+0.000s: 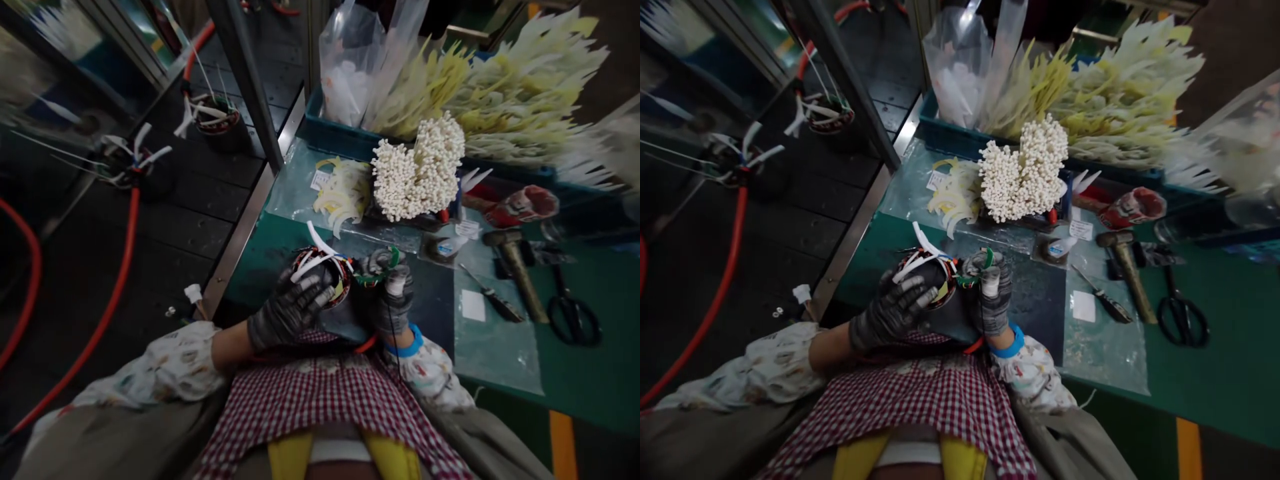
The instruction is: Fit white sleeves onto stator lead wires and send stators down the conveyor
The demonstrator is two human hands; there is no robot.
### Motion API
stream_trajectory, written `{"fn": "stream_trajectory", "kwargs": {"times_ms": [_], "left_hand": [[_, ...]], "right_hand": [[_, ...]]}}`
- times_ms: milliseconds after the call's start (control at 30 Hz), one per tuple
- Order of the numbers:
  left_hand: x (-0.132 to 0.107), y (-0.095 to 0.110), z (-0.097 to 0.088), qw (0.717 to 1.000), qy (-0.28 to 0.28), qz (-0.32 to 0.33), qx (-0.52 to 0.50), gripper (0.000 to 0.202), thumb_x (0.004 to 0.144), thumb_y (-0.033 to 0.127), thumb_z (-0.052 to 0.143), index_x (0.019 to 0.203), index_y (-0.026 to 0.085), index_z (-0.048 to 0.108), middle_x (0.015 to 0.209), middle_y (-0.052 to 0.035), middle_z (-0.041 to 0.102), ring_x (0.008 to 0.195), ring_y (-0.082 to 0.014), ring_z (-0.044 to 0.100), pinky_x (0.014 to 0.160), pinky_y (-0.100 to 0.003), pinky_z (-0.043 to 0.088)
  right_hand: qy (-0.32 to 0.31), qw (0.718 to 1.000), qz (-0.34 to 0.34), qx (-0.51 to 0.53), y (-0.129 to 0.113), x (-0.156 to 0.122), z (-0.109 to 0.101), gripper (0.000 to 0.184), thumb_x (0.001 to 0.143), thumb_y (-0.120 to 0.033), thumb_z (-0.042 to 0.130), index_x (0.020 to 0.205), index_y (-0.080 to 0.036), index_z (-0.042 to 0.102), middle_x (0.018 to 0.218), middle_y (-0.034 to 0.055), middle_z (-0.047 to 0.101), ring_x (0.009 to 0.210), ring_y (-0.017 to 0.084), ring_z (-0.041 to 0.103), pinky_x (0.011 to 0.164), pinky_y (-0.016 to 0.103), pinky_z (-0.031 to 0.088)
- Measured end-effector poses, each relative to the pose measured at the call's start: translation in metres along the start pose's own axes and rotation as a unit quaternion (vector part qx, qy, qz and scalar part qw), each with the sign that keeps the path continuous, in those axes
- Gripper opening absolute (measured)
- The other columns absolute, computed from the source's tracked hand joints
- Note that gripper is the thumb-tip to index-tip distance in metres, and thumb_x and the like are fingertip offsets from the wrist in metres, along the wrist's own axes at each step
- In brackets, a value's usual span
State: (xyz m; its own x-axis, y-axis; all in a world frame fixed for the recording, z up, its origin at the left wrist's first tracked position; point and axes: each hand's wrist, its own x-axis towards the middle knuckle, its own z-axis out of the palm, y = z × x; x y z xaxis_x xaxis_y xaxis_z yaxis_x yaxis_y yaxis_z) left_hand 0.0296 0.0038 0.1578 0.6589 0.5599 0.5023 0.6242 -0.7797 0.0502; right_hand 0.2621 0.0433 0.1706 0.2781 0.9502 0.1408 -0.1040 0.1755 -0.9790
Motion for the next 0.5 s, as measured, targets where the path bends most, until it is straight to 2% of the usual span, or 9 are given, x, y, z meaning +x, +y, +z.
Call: {"fn": "stream_trajectory", "kwargs": {"times_ms": [67, 167, 233, 300, 367, 400, 433, 500], "left_hand": [[0.0, 0.0, 0.003, 0.999, -0.028, -0.016, -0.016, 0.038, 0.118, 0.033, 0.051, 0.149, 0.026, 0.072, 0.134, -0.0047, 0.084, 0.145, -0.0217, 0.063, 0.148, -0.047, -0.002], [0.005, 0.005, -0.003, 0.995, -0.051, -0.073, -0.04, 0.037, 0.118, 0.026, 0.054, 0.15, 0.034, 0.07, 0.131, 0.002, 0.086, 0.137, -0.0197, 0.069, 0.148, -0.042, 0.0], [0.007, 0.012, -0.007, 0.995, -0.025, -0.095, -0.017, 0.037, 0.115, 0.024, 0.057, 0.147, 0.037, 0.071, 0.125, 0.0033, 0.087, 0.131, -0.0211, 0.072, 0.146, -0.041, 0.011], [0.007, 0.018, -0.01, 0.995, 0.004, -0.101, 0.025, 0.04, 0.112, 0.017, 0.058, 0.144, 0.037, 0.073, 0.117, 0.0031, 0.089, 0.119, -0.0222, 0.075, 0.135, -0.039, 0.031], [0.005, 0.02, -0.012, 0.996, 0.01, -0.083, 0.037, 0.041, 0.109, 0.011, 0.058, 0.139, 0.033, 0.076, 0.11, 0.0021, 0.089, 0.107, -0.0226, 0.077, 0.114, -0.039, 0.048], [0.003, 0.02, -0.014, 0.997, 0.003, -0.068, 0.026, 0.04, 0.108, 0.01, 0.059, 0.137, 0.031, 0.077, 0.109, 0.0013, 0.09, 0.104, -0.0225, 0.078, 0.105, -0.039, 0.052], [0.001, 0.018, -0.017, 0.999, -0.002, -0.05, 0.01, 0.037, 0.107, 0.012, 0.061, 0.135, 0.029, 0.078, 0.109, 0.0003, 0.09, 0.104, -0.0225, 0.078, 0.098, -0.039, 0.055], [-0.005, 0.011, -0.024, 1.0, 0.006, -0.011, -0.026, 0.029, 0.108, 0.018, 0.065, 0.131, 0.026, 0.079, 0.111, -0.0028, 0.089, 0.109, -0.023, 0.08, 0.096, -0.037, 0.059]], "right_hand": [[-0.002, 1.0, -0.005, -0.008, 0.001, 0.0, 0.0, 0.059, 0.112, -0.08, 0.047, 0.086, -0.028, 0.06, 0.077, -0.0005, 0.061, 0.07, 0.02, 0.062, 0.073, 0.038, 0.06], [-0.01, 0.999, -0.018, -0.031, 0.002, -0.001, -0.001, 0.059, 0.114, -0.078, 0.043, 0.086, -0.028, 0.06, 0.076, 0.0002, 0.062, 0.07, 0.02, 0.063, 0.073, 0.039, 0.06], [-0.014, 0.998, -0.031, -0.043, 0.003, -0.003, -0.003, 0.056, 0.115, -0.075, 0.041, 0.09, -0.029, 0.061, 0.077, 0.0001, 0.064, 0.07, 0.021, 0.065, 0.073, 0.039, 0.062], [-0.031, 0.996, -0.059, -0.057, 0.0, -0.006, -0.006, 0.048, 0.117, -0.069, 0.045, 0.099, -0.03, 0.065, 0.081, 0.0001, 0.069, 0.071, 0.022, 0.069, 0.073, 0.04, 0.065], [-0.085, 0.988, -0.103, -0.079, -0.004, -0.01, -0.008, 0.032, 0.117, -0.058, 0.054, 0.112, -0.032, 0.071, 0.089, 0.0009, 0.077, 0.077, 0.023, 0.076, 0.076, 0.04, 0.068], [-0.122, 0.979, -0.133, -0.097, -0.007, -0.012, -0.007, 0.025, 0.117, -0.052, 0.059, 0.118, -0.032, 0.074, 0.095, 0.0019, 0.081, 0.082, 0.024, 0.079, 0.078, 0.041, 0.07], [-0.165, 0.965, -0.163, -0.122, -0.01, -0.014, -0.006, 0.021, 0.116, -0.046, 0.063, 0.123, -0.032, 0.077, 0.1, 0.0034, 0.084, 0.086, 0.025, 0.081, 0.081, 0.041, 0.071], [-0.247, 0.919, -0.219, -0.214, -0.016, -0.015, -0.001, 0.025, 0.116, -0.039, 0.063, 0.125, -0.026, 0.082, 0.105, 0.0051, 0.087, 0.089, 0.022, 0.084, 0.081, 0.036, 0.073]]}}
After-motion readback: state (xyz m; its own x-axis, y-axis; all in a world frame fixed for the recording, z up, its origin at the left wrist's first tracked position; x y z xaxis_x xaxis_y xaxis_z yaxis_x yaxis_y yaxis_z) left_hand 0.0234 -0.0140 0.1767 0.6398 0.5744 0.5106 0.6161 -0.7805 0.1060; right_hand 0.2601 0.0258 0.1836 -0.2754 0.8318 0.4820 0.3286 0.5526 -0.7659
